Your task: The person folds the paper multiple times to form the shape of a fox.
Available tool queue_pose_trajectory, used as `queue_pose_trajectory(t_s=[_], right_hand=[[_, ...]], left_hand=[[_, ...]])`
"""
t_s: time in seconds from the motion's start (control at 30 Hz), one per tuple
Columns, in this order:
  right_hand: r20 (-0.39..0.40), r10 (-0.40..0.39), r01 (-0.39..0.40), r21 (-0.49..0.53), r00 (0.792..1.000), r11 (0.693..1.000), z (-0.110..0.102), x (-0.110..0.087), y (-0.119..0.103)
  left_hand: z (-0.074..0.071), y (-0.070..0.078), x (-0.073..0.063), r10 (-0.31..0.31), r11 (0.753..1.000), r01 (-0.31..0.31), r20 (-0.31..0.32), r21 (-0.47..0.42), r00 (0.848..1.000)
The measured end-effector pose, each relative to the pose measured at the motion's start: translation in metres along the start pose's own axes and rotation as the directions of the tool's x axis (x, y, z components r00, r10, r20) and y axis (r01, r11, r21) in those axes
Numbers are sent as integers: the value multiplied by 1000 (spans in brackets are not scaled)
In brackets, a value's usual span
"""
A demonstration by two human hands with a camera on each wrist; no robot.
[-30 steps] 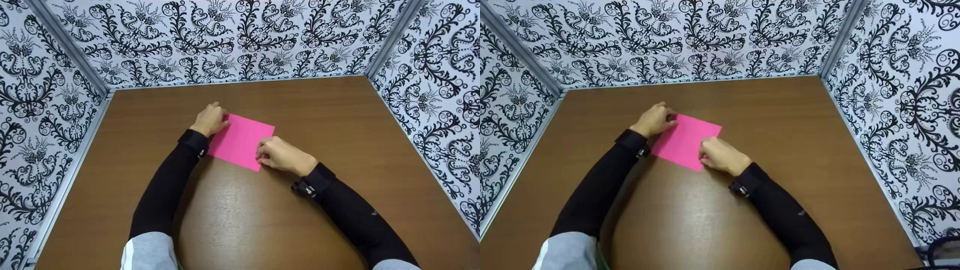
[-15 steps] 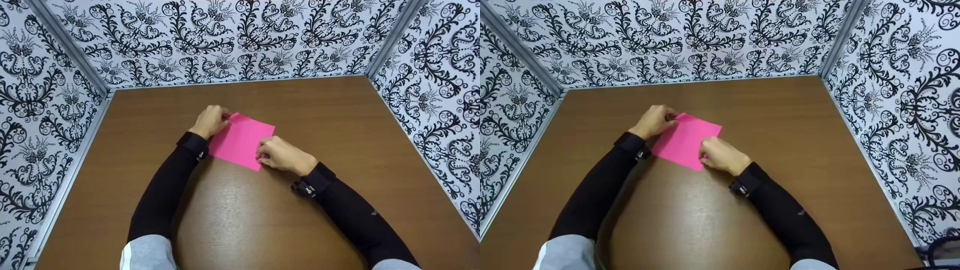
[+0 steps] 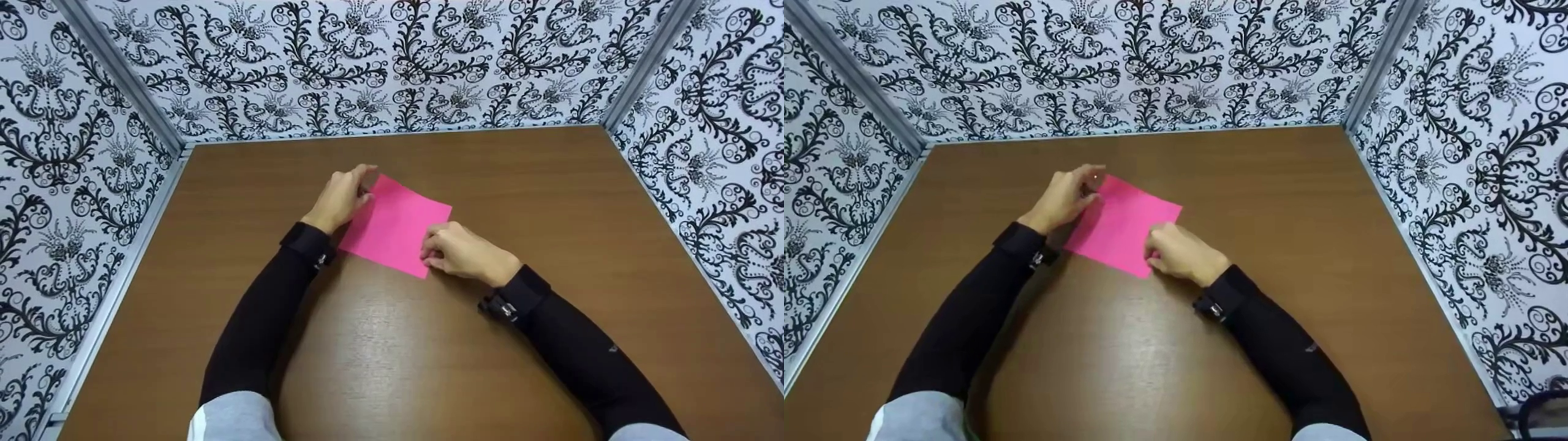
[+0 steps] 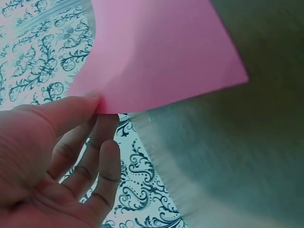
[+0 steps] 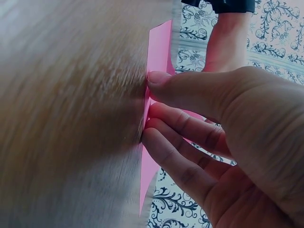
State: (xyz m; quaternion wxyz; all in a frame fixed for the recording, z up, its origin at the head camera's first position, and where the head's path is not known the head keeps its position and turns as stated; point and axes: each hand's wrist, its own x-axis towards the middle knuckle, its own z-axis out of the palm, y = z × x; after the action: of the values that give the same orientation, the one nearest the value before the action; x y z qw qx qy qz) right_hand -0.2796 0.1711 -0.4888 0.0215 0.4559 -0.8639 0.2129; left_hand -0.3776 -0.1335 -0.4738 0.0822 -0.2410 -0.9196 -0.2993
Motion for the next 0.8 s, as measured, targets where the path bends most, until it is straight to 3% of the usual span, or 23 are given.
queue_pose_trajectory(t_s=[0.17,0.43,0.8], right_hand=[[-3,3,-3,9,1000,1000,-1,0,0],[8,3,-3,29,1000,1000,-3,1,-1],[7,-1,1,11,1000,1000,-2,0,0]], left_hand=[[-3,7,0,17,1000,-17,-16,-22,1000],[-2,21,-10,66,997,-64,-55,37,996],[5,45,-31,109,992,-108,-18,63,994]])
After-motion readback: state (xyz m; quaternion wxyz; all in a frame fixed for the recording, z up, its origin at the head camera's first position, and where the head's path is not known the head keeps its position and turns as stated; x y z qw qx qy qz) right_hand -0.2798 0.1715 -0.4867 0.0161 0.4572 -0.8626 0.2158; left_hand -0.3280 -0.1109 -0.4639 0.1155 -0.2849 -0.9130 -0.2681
